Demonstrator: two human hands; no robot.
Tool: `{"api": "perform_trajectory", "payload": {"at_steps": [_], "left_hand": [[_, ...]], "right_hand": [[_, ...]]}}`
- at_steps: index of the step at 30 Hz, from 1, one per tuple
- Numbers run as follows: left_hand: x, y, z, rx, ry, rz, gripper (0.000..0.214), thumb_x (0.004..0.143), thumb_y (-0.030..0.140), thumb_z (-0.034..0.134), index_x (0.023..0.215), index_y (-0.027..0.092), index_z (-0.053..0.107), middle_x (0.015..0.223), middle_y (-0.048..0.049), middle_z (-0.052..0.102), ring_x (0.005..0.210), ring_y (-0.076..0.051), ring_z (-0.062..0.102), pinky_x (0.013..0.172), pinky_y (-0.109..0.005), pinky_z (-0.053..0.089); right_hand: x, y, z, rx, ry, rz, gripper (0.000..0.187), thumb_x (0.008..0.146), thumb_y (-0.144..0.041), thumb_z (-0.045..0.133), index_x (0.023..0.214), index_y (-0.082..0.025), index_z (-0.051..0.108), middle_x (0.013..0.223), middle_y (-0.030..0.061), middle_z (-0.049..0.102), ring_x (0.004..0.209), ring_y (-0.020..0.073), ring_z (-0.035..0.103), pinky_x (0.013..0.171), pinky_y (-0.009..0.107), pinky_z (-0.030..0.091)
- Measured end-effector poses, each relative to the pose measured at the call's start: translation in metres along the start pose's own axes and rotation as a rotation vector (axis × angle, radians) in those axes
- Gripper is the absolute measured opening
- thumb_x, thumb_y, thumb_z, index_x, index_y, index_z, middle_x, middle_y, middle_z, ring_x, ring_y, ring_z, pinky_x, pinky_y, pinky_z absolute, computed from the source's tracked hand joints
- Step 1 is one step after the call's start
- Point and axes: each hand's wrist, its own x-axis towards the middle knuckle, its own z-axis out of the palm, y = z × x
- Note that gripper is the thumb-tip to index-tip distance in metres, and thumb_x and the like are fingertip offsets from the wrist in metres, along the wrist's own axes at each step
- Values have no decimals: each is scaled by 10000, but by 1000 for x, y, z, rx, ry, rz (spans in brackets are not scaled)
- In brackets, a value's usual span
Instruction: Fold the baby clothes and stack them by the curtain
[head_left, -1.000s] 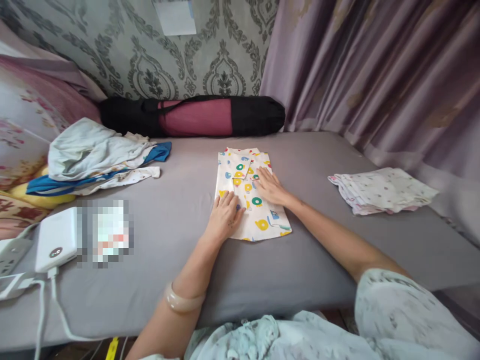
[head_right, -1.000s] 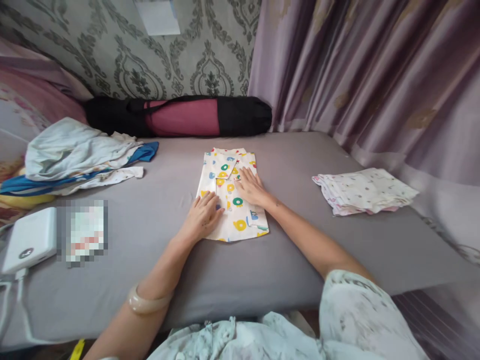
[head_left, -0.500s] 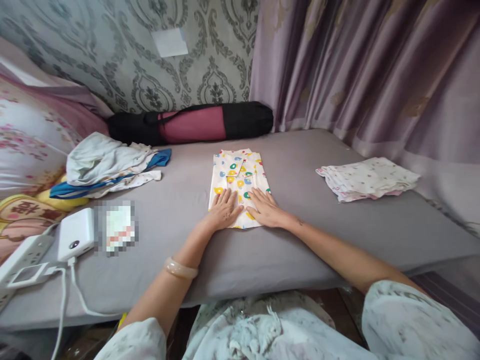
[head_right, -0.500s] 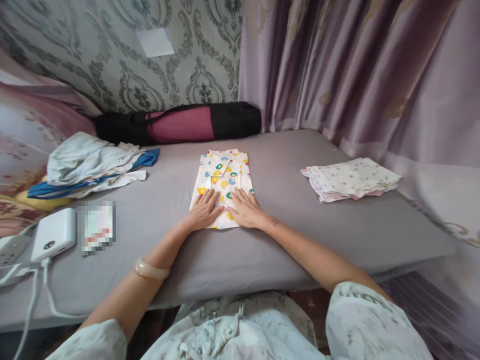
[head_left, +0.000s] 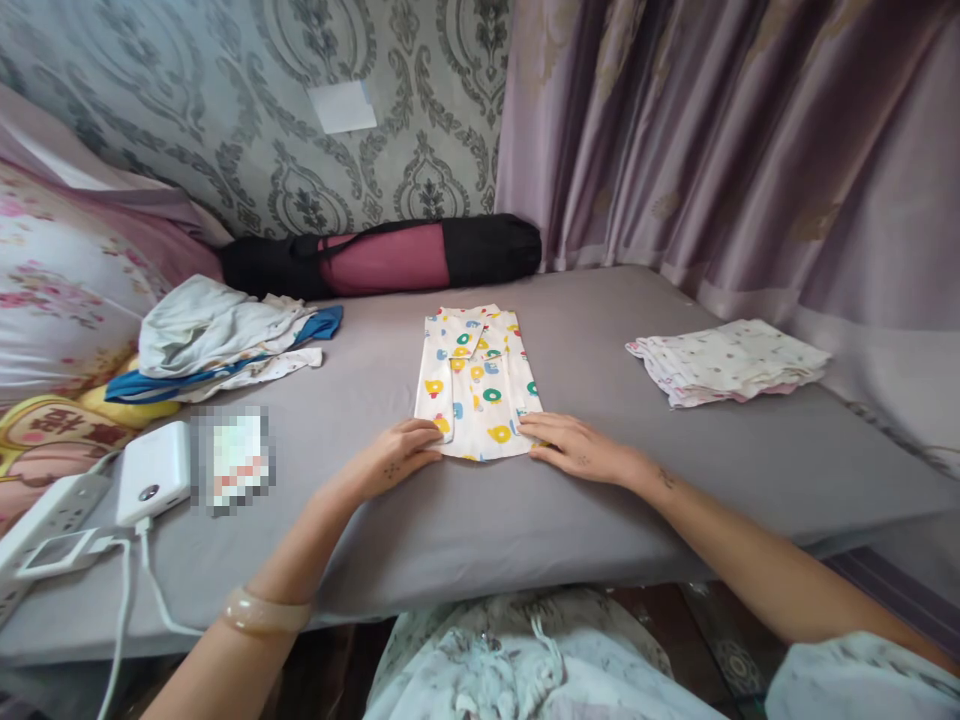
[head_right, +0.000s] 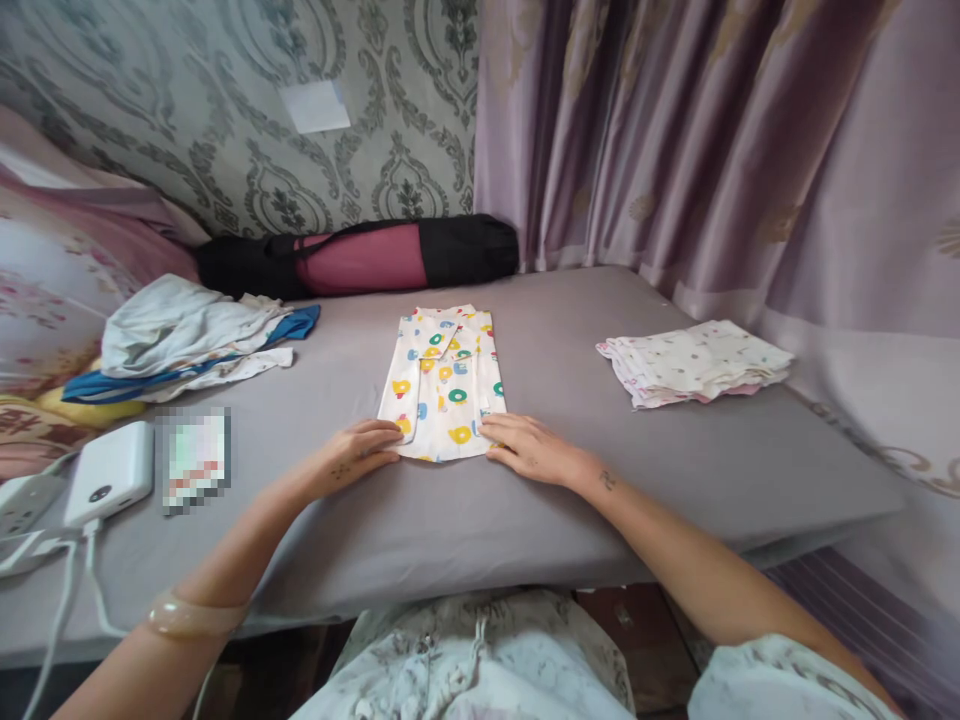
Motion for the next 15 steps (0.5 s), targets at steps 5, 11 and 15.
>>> {"api": "perform_trajectory", "payload": {"at_steps": [5,11,15], "left_hand": [[-3,-5,3,127,-40,42,351,962,276,368,1206,211,612,1266,-91,624,1192,-224,562,997,-381,463],[-4,-11,0,116,-2,64,462,868,98,360,1242,234,595,1318,-70,587,1229,-205,525,1038,-382,424],[1,-20,-1,78,11,8,501,790,89,416,1235,229,600,1298,-75,592,1222,-226,516,1041,-414,414]], "right_hand": [[2,1,3,-64,38,-33,383,977,-295,400,1302,-210,584,1352,90,570,1283,216,495,1105,405,379],[-2,9,2,-18,53,-48,542,900,-107,320,1402,-236,478,1434,50,487,1306,179,467,1100,396,398],[5,19,2,-31,84,-52,585,840,-91,367,1397,-226,489,1429,59,492,1314,192,458,1111,405,382]]}}
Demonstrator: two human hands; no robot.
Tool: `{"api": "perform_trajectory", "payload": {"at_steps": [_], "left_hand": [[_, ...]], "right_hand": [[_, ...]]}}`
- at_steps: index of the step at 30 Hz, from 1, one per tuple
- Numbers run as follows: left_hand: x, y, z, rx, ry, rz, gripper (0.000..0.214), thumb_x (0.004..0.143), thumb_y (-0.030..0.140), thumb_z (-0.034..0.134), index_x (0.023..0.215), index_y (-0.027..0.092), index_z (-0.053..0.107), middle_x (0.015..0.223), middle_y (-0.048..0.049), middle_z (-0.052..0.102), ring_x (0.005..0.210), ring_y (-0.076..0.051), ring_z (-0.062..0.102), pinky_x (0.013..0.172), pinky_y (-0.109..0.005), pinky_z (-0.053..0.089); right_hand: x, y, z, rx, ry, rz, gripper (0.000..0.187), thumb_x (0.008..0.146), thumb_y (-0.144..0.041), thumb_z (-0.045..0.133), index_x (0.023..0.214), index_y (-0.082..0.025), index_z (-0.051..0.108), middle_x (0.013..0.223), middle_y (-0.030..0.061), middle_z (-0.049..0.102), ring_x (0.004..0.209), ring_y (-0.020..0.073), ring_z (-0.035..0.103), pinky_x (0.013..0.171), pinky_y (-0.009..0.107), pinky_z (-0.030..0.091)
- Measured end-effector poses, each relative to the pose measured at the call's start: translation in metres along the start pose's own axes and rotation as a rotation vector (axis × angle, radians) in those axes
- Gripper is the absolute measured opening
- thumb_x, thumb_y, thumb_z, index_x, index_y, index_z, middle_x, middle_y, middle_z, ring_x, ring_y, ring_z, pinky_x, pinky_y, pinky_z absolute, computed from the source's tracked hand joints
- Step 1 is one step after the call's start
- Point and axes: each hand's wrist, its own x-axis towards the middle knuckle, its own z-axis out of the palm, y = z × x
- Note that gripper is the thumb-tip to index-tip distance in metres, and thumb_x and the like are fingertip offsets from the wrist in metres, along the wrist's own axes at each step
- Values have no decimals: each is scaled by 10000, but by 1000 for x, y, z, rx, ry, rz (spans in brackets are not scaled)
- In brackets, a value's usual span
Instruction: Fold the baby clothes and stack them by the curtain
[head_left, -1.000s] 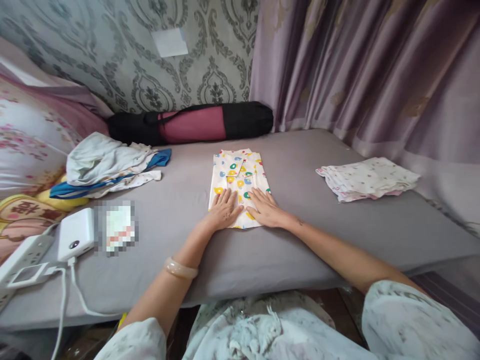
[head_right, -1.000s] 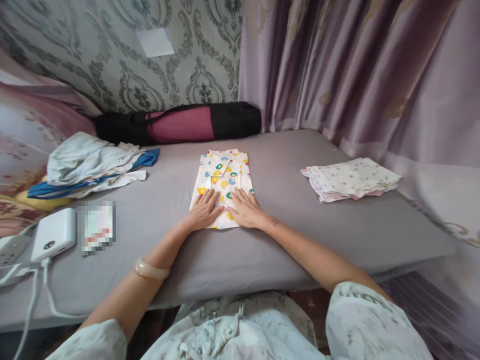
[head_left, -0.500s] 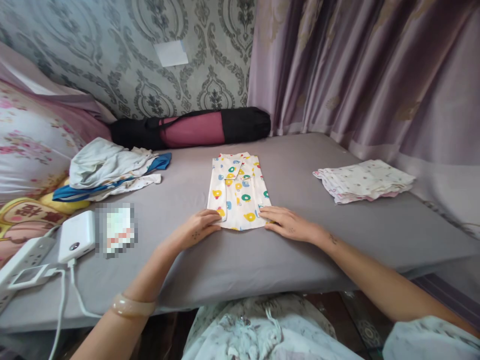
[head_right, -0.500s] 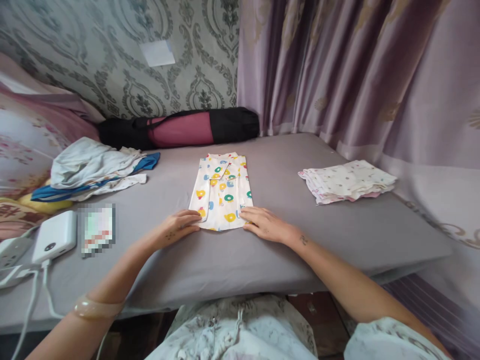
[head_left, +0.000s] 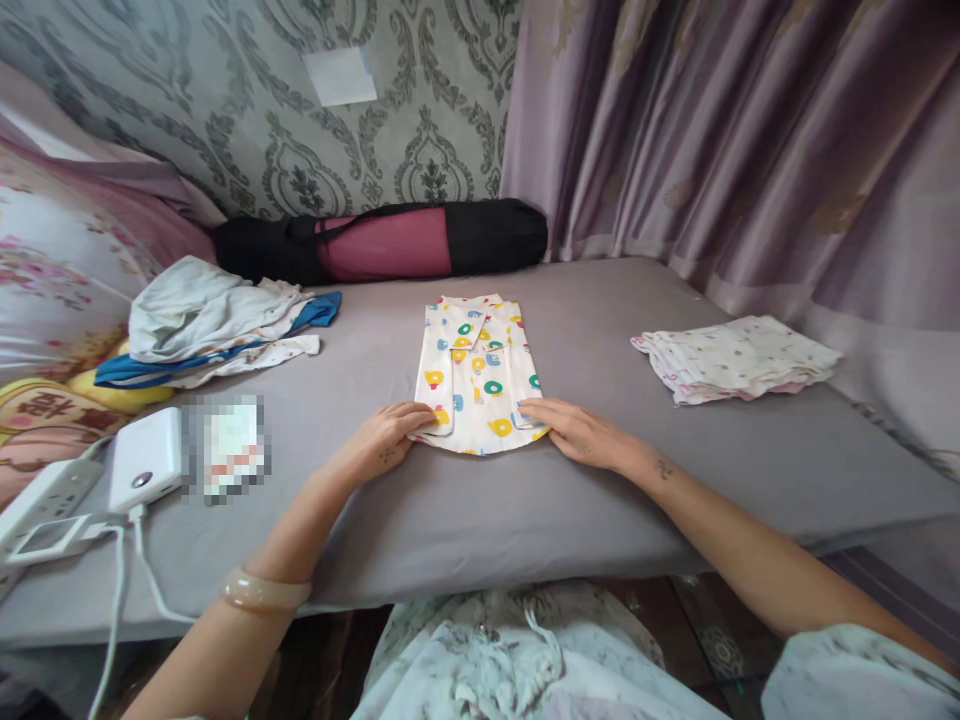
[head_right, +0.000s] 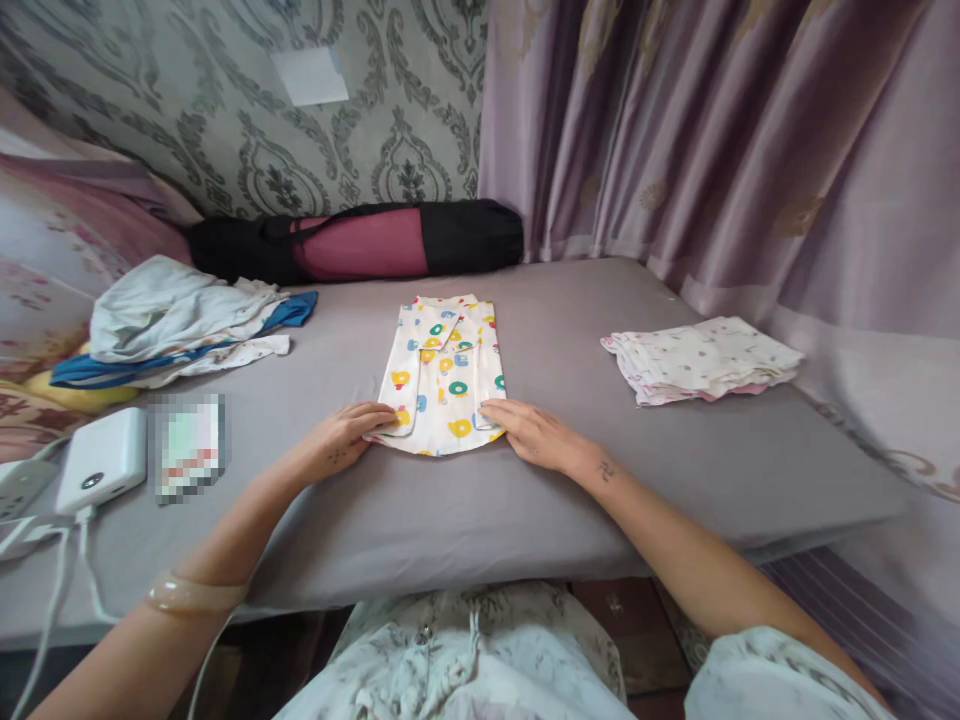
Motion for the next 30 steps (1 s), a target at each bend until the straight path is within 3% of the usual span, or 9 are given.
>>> {"api": "perform_trajectory", "payload": {"at_steps": [8,13,16,20,25,30], "left_hand": [[10,-16,0,-65,116,-103,287,871,289,461,1027,232,695,1121,-76,621,1056,-227,541,986,-397,410],[14,-18,-2,-170,150,-259,324,879,396,469,994,211,709,1042,-77,621,979,-218,548,941,-388,418],[17,-20,0,-216,171,-336,345,864,429,480,944,190,716,961,-70,625,935,-207,555,908,-362,432],[24,-22,3,-196,217,-506,349,828,454,504,812,172,708,1007,-79,636,961,-220,556,885,-342,431],[35,-13,4,-80,183,-705,374,834,471,473,805,188,716,997,-67,666,1001,-248,551,853,-335,413],[41,-2,3,47,171,-773,368,842,485,477,780,202,704,1051,-87,656,1049,-283,530,871,-382,381]], "right_hand": [[19,9,-3,-20,53,39,436,838,-121,416,1187,-209,661,1243,96,620,1167,227,556,1015,412,436],[29,17,-3,59,106,106,265,887,-210,465,976,-237,713,1127,73,658,1054,214,602,957,390,453],[34,20,0,95,159,207,230,887,-228,472,875,-218,701,1050,64,671,968,191,621,889,334,475],[38,22,4,27,215,406,272,894,-305,478,699,-202,637,947,78,658,852,185,620,792,298,474],[41,16,7,-75,230,523,247,896,-315,494,697,-200,585,918,65,619,819,174,592,757,280,440],[42,11,7,-144,246,623,250,889,-329,513,674,-206,551,903,52,599,796,165,573,713,268,410]]}}
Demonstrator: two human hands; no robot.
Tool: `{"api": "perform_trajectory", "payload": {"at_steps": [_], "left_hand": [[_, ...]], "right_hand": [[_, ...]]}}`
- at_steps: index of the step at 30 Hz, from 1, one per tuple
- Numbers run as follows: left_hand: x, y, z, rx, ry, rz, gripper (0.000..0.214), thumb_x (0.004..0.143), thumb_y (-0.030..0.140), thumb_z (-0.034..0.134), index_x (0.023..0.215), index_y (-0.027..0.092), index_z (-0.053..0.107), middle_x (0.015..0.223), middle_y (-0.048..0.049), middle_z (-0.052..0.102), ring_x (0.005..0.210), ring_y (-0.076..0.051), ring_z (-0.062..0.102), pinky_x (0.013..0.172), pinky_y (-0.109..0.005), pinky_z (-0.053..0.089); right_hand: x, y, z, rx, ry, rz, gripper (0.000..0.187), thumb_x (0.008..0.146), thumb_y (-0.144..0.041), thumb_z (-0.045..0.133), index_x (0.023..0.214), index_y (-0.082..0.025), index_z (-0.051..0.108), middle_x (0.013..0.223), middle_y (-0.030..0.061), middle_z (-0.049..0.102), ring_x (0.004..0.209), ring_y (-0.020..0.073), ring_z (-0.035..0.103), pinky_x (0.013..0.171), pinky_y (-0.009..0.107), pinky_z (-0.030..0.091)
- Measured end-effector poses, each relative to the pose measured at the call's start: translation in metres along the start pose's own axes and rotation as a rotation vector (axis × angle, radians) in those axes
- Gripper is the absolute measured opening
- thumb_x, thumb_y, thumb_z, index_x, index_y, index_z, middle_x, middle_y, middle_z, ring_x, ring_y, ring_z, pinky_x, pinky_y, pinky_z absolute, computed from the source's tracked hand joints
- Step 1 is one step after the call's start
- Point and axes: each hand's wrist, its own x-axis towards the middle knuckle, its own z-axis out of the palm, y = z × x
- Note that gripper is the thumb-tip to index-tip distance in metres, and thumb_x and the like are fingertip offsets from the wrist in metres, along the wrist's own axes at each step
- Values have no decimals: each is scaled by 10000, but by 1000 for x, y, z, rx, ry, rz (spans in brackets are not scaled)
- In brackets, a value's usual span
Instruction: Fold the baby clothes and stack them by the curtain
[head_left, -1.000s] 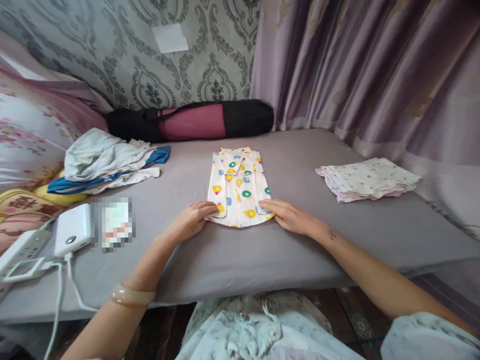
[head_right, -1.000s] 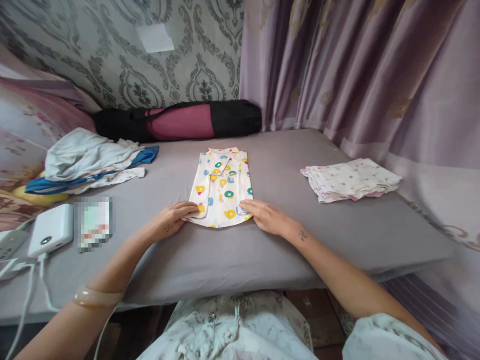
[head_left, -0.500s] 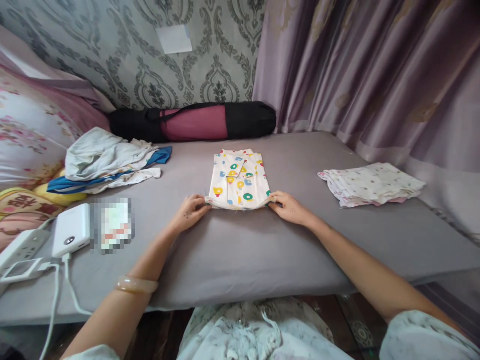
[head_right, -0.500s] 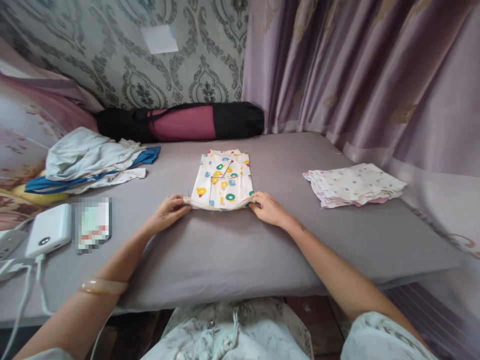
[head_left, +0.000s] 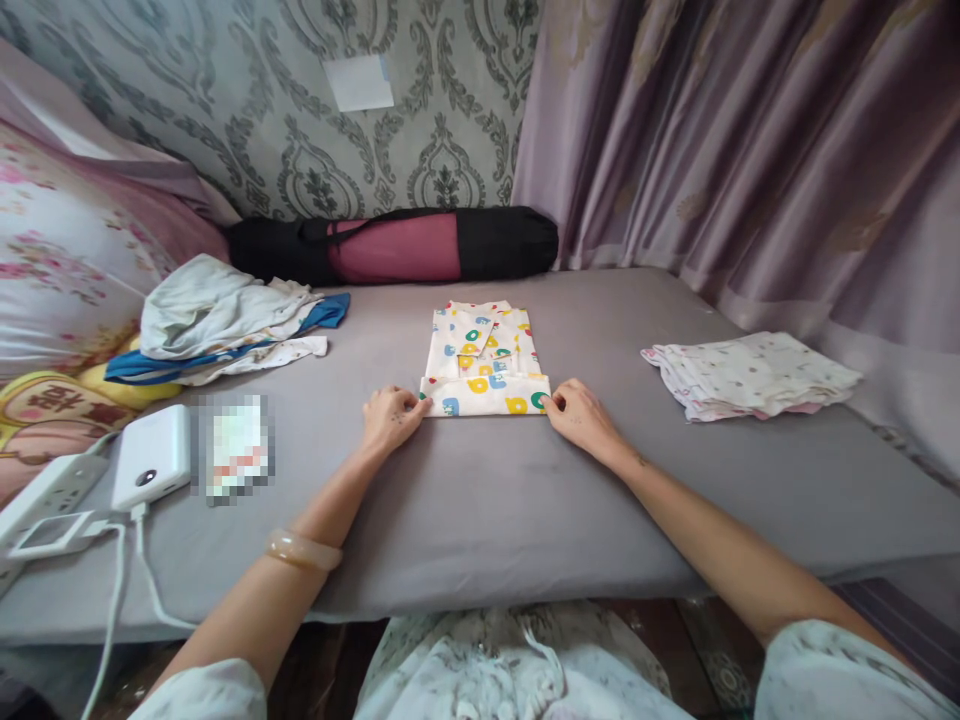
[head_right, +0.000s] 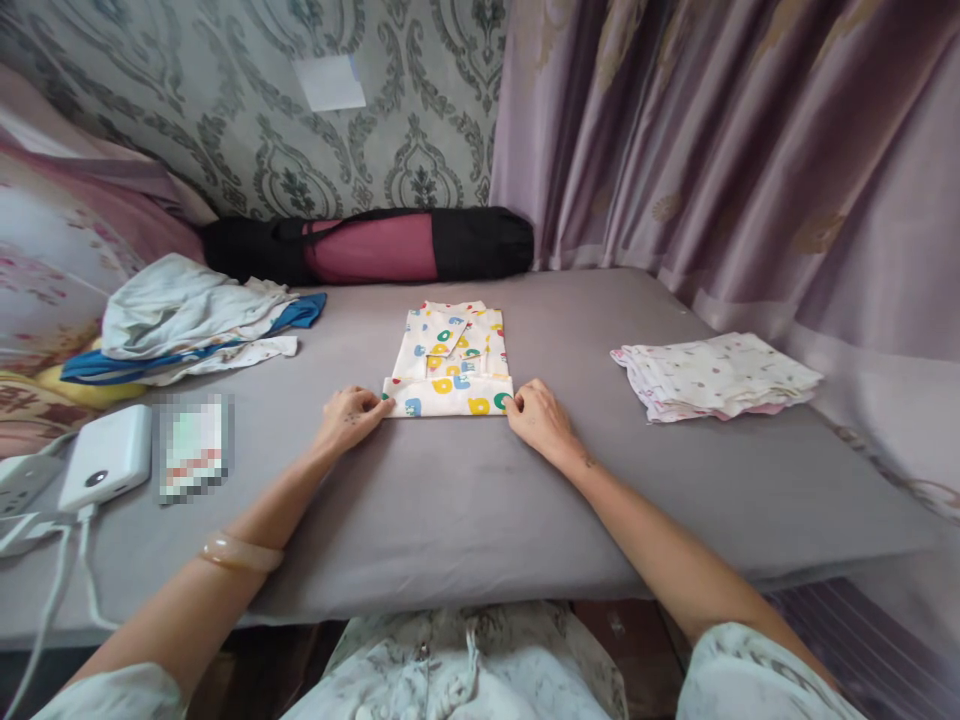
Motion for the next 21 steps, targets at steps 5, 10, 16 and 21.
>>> {"api": "perform_trajectory", "payload": {"at_steps": [5,10,16,21], "left_hand": [[-2,-1,3,47,34,5,300,835,459,518,805,197,662,1027,-96,644,1035,-287,531,848,-391,383],[-7,1,7,70,185,130,279,874,372,488,1072,218,611,1130,-95,629,1060,-280,515,848,-391,378],[8,27,10,32,131,298,309,906,327,434,1159,234,585,1185,-82,634,1135,-272,495,894,-410,365],[30,46,18,50,-96,317,366,885,345,466,1230,245,536,1281,-84,569,1220,-270,458,966,-440,347]], "right_hand": [[-1,2,-4,-63,-20,46,231,892,-322,507,703,-207,577,935,58,602,792,169,570,674,272,391],[-9,-12,-10,-146,49,-58,215,936,-257,424,912,-190,626,1020,94,619,920,211,565,749,297,397],[16,-40,-4,-56,-15,-277,332,982,-280,325,1175,-197,581,1234,88,616,1133,231,510,950,355,333],[48,-51,9,-97,-170,-250,361,973,-385,361,1153,-184,600,1242,128,602,1194,269,480,1004,428,280]]}}
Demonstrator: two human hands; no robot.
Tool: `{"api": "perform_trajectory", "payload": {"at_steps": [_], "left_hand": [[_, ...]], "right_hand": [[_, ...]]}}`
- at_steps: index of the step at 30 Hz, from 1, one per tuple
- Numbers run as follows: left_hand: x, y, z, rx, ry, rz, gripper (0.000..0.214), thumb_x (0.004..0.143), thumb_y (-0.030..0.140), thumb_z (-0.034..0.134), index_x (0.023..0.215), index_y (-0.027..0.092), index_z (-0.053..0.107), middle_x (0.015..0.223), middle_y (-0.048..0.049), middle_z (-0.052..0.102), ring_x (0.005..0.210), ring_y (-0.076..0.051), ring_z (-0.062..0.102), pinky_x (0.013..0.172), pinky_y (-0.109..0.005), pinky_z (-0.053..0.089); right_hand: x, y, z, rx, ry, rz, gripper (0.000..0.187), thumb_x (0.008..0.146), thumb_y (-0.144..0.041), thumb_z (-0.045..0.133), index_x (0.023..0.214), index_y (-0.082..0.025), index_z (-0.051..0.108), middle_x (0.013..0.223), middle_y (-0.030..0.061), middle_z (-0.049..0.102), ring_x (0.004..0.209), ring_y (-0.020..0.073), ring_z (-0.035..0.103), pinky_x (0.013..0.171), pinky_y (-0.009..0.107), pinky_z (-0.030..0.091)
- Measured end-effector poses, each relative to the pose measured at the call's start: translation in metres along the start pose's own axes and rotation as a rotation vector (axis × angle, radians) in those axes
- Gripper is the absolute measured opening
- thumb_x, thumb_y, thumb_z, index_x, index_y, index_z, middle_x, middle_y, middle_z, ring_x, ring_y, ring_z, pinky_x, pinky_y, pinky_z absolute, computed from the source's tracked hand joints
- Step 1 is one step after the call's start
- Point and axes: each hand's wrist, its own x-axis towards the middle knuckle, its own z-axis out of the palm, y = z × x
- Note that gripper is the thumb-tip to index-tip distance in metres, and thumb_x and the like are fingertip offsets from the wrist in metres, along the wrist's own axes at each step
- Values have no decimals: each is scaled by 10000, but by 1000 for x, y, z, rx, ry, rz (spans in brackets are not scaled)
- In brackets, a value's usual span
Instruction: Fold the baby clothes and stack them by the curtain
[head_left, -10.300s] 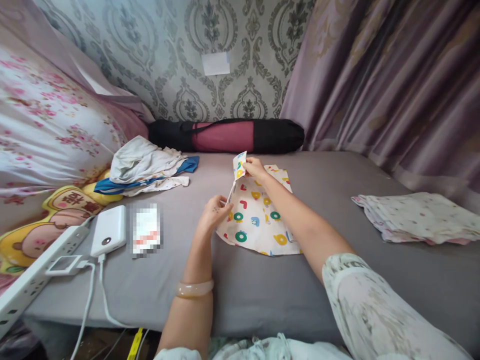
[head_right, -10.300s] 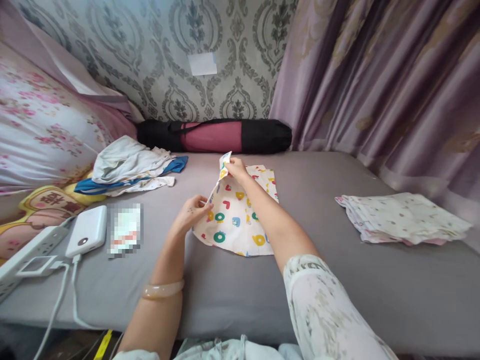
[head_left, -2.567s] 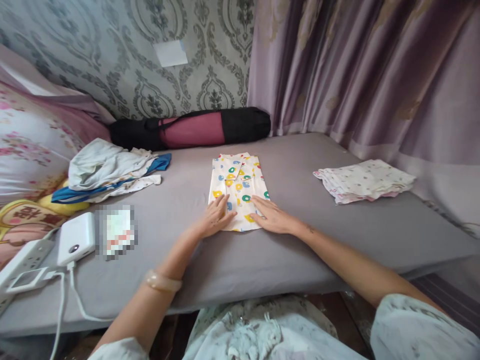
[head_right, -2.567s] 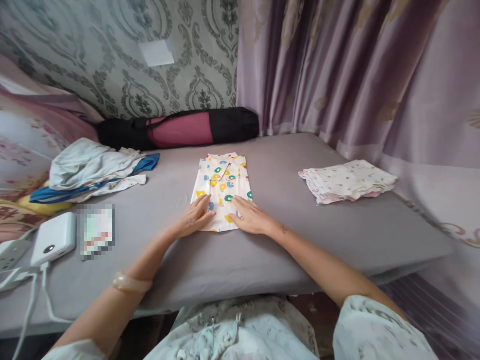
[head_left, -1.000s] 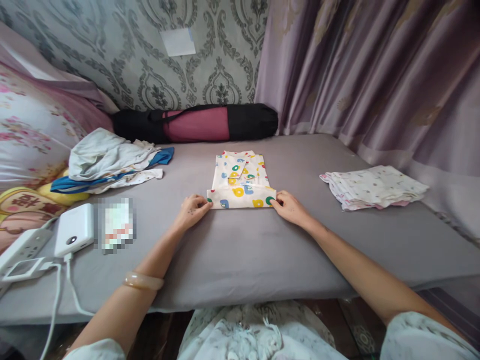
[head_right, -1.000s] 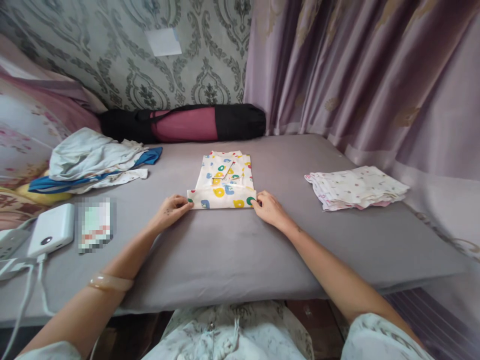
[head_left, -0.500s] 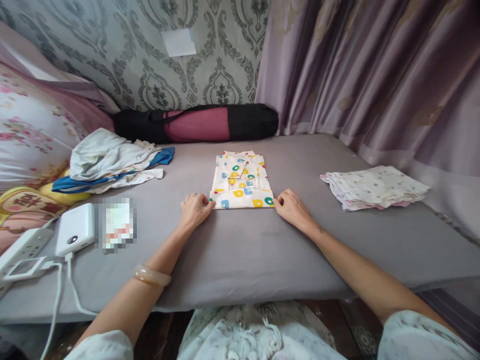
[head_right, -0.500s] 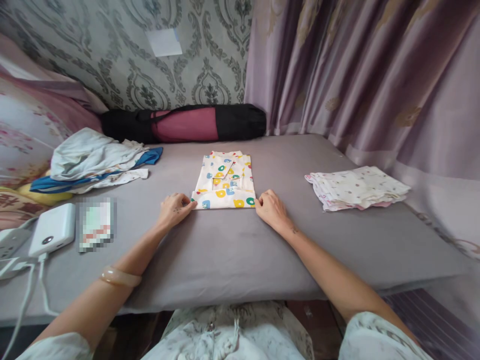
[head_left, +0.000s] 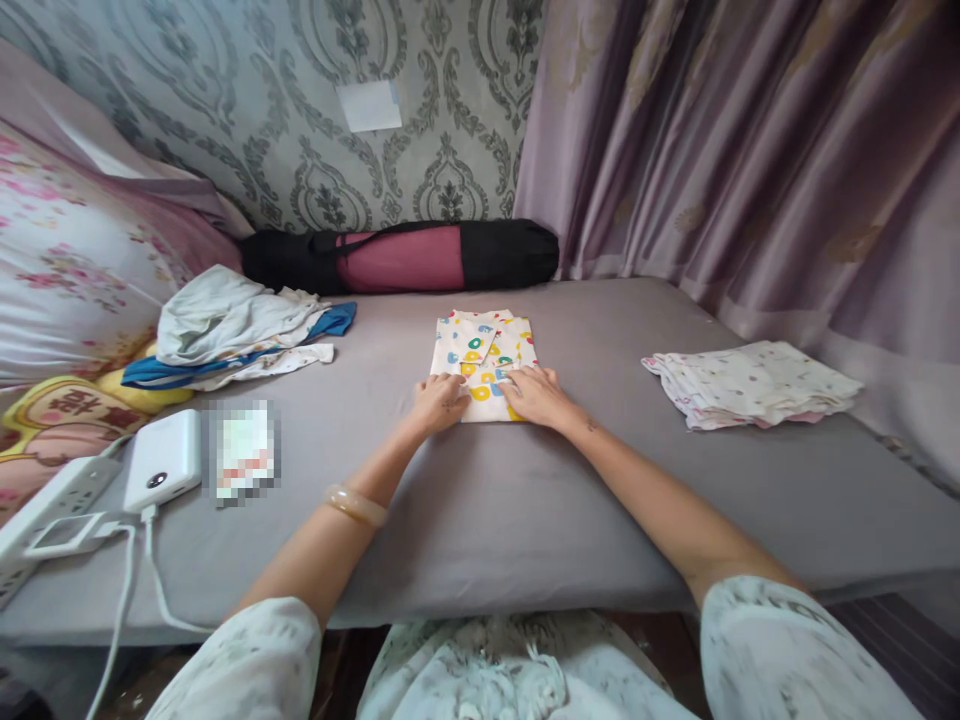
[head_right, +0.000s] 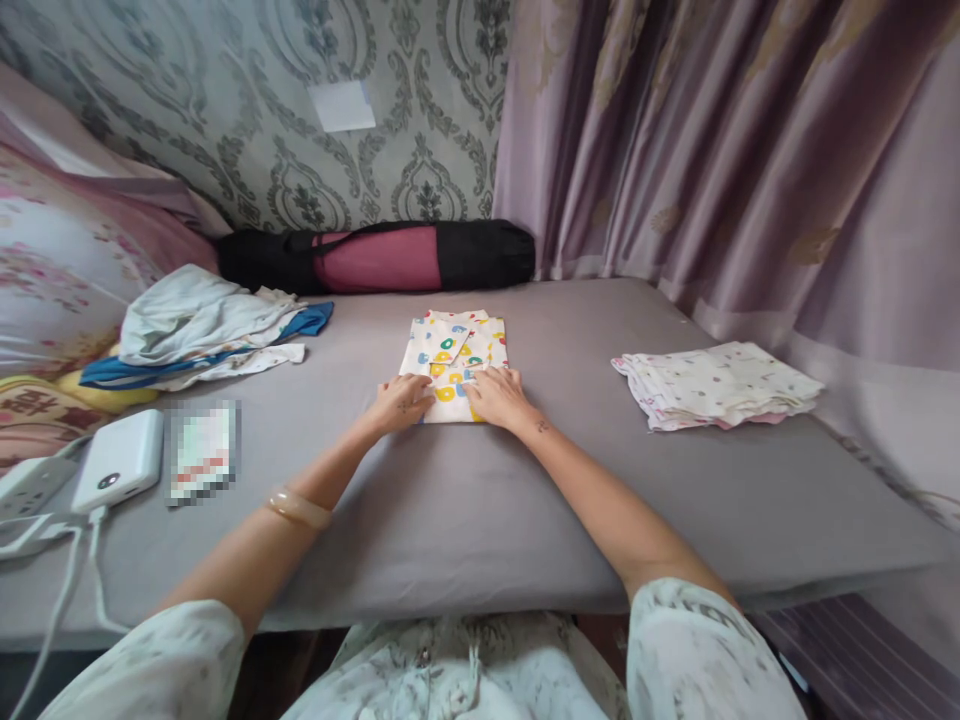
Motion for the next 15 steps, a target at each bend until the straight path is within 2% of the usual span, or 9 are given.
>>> {"api": "perform_trajectory", "payload": {"at_steps": [3,8,12,15], "left_hand": [[6,2,2,7,-47,13,401,857,370,510,1239,251,531,1281,-84,546,1228,-272,441,1001,-450,330],[8,2,2,-46,-47,11,349,800,350,580,1137,263,595,1183,-73,558,1187,-282,456,990,-445,350],[5,4,6,-63,33,49,191,779,270,603,968,246,617,1177,-58,548,1163,-255,464,991,-426,350],[-4,10,5,-3,196,64,298,785,247,608,1081,229,574,1308,-92,491,1212,-272,436,1020,-444,319]], "right_hand": [[6,1,5,-12,-4,-7,326,924,-413,466,1113,-191,610,1218,129,590,1186,284,470,981,430,299],[5,10,13,104,26,-107,215,869,-282,534,1068,-222,589,1183,67,602,1128,240,498,970,403,309],[1,13,14,141,64,-207,173,862,-183,503,997,-228,602,1116,49,632,1081,216,528,955,381,323],[-7,7,12,69,199,-149,247,879,-177,480,1094,-212,598,1181,94,626,1131,246,515,998,415,304]]}}
